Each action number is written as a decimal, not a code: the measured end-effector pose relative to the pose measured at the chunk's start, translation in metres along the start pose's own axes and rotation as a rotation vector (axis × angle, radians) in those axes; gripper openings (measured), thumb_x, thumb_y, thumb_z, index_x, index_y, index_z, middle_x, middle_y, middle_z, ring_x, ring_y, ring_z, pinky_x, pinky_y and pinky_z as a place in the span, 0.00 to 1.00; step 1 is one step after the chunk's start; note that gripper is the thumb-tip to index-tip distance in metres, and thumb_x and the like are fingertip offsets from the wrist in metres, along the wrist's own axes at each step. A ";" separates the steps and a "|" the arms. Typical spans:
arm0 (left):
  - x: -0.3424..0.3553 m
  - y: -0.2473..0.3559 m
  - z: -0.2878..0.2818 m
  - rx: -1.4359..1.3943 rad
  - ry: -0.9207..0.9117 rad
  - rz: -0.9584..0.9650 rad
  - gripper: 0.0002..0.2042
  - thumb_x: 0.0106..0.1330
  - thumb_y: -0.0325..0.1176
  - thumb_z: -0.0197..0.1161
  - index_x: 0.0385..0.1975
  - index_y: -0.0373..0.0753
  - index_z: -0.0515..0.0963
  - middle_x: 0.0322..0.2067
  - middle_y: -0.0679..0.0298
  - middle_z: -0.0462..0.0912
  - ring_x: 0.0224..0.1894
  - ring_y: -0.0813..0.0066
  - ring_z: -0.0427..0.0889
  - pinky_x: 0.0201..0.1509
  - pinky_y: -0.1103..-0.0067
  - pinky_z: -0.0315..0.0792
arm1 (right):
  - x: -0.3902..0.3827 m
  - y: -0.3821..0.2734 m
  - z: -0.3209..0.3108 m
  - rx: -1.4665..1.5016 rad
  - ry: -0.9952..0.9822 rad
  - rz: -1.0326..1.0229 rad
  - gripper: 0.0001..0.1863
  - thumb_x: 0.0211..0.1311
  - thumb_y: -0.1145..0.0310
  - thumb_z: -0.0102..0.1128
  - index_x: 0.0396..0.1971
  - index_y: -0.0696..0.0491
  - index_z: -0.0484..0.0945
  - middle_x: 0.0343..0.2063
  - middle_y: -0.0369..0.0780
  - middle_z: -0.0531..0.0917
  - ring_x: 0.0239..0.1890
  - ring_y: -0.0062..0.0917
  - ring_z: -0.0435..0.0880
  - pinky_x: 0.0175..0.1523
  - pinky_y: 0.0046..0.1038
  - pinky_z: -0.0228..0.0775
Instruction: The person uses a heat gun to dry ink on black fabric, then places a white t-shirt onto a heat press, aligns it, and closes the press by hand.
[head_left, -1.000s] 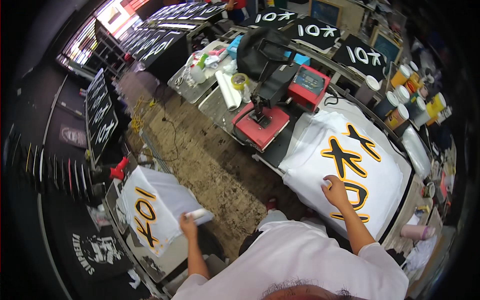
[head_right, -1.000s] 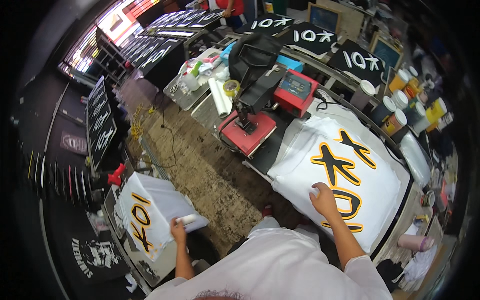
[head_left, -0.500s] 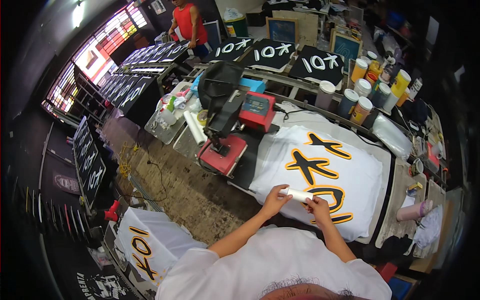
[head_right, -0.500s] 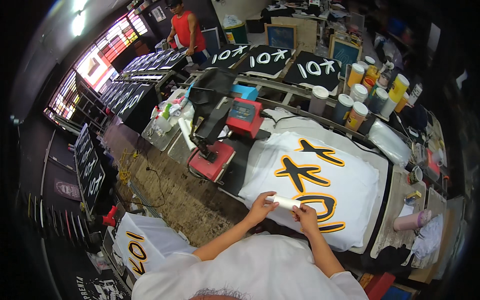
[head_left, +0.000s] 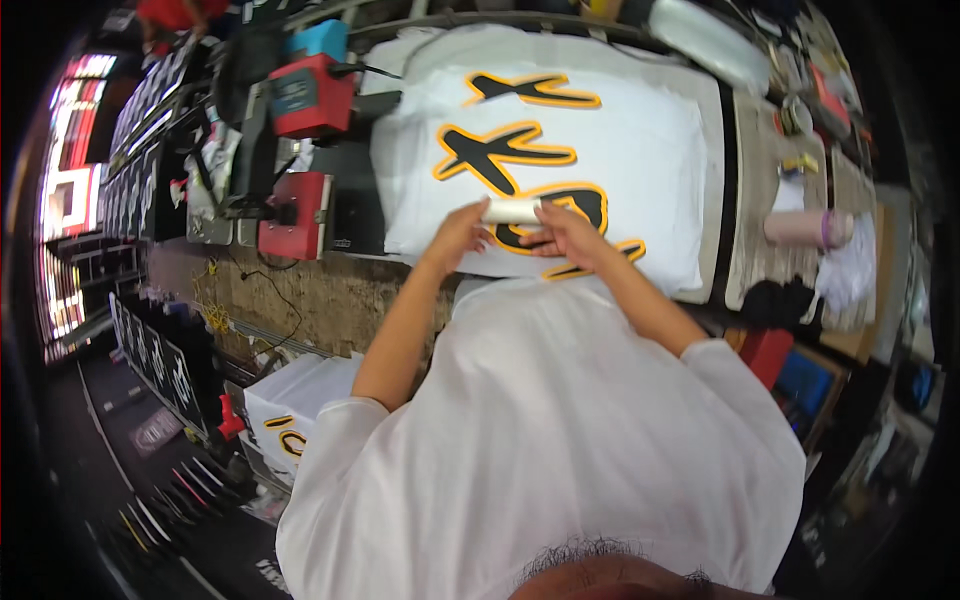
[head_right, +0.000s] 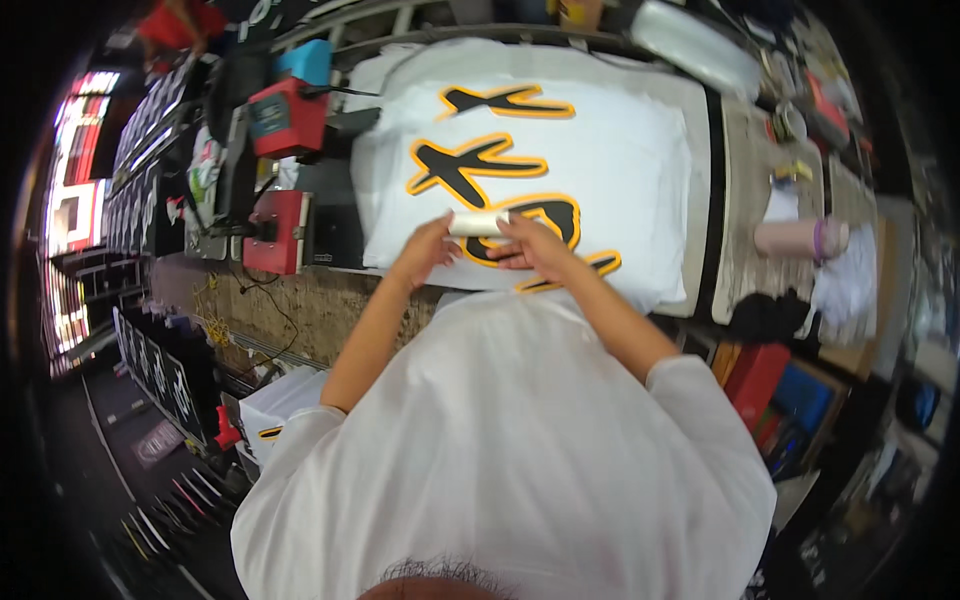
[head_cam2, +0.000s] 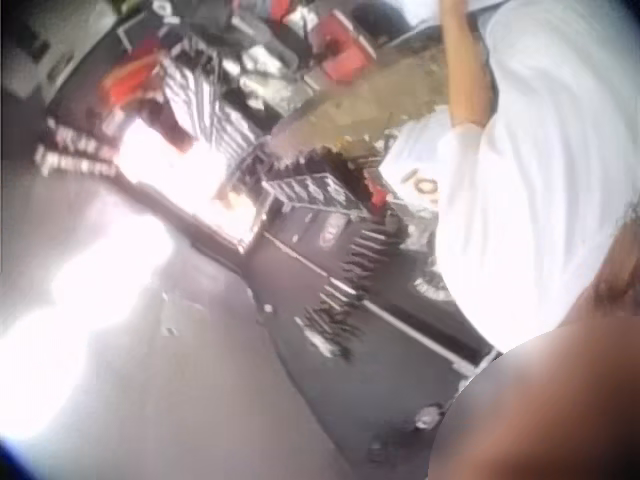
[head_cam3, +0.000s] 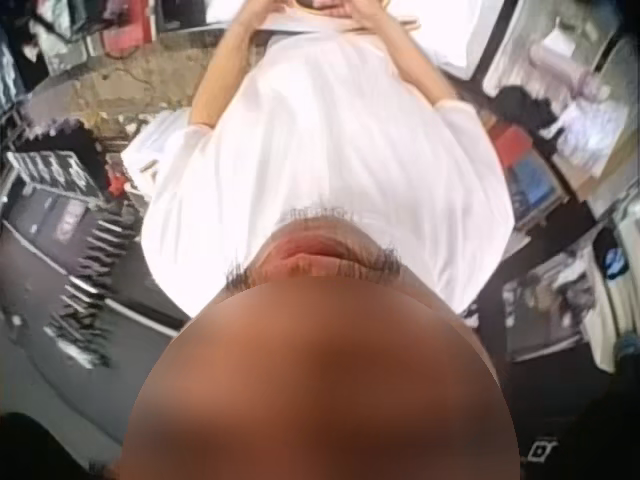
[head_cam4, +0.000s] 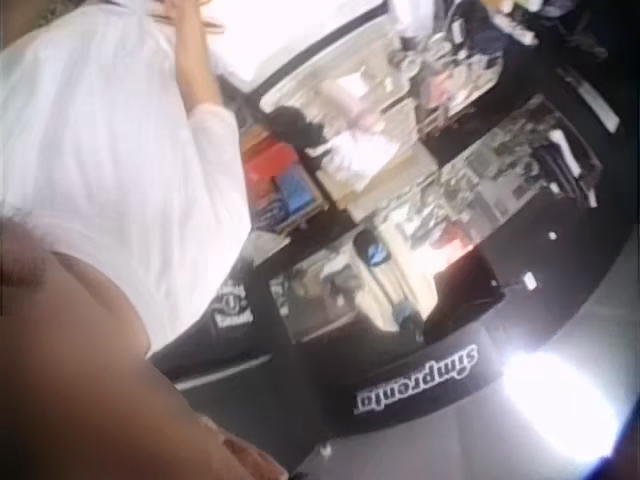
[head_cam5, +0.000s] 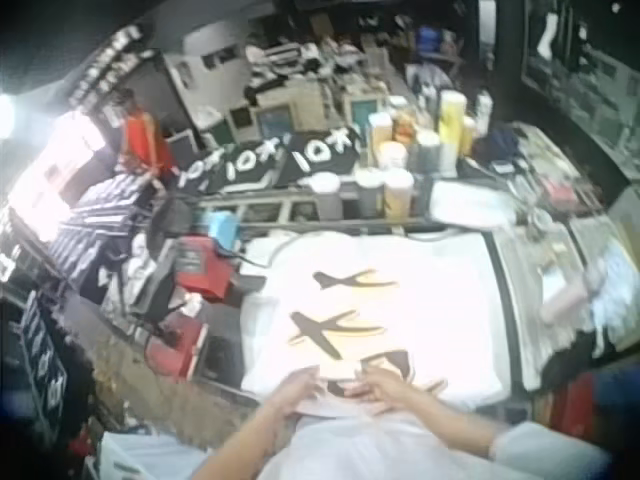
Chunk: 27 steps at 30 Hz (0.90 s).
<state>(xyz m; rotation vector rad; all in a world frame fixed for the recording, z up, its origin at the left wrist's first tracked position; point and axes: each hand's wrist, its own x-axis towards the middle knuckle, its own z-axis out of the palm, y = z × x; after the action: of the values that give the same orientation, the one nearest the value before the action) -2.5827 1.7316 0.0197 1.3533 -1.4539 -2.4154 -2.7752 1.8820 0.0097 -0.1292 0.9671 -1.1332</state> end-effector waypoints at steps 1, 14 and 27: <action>0.014 0.002 -0.008 0.007 0.001 -0.084 0.30 0.71 0.62 0.50 0.51 0.38 0.75 0.39 0.66 0.82 0.27 0.79 0.80 0.27 0.82 0.70 | 0.009 -0.004 -0.009 0.024 -0.038 -0.006 0.30 0.68 0.50 0.59 0.61 0.54 0.65 0.52 0.41 0.76 0.45 0.29 0.86 0.46 0.29 0.81; 0.141 0.154 -0.025 0.170 0.069 0.267 0.48 0.65 0.75 0.34 0.59 0.29 0.71 0.47 0.62 0.81 0.26 0.77 0.78 0.31 0.82 0.70 | 0.121 -0.167 -0.011 -0.252 0.062 -0.321 0.35 0.70 0.39 0.47 0.63 0.53 0.67 0.59 0.40 0.76 0.51 0.29 0.82 0.47 0.23 0.76; 0.063 0.077 -0.121 -0.139 0.060 -0.222 0.52 0.62 0.78 0.26 0.51 0.29 0.74 0.33 0.61 0.85 0.23 0.76 0.81 0.27 0.84 0.72 | 0.144 -0.087 0.050 -0.030 -0.140 0.236 0.44 0.66 0.30 0.41 0.59 0.59 0.68 0.55 0.42 0.77 0.44 0.29 0.84 0.32 0.20 0.72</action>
<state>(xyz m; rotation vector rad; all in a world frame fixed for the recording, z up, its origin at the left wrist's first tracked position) -2.5708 1.5761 0.0103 1.6148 -1.1536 -2.5232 -2.7889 1.7068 0.0027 -0.1138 0.8510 -0.8817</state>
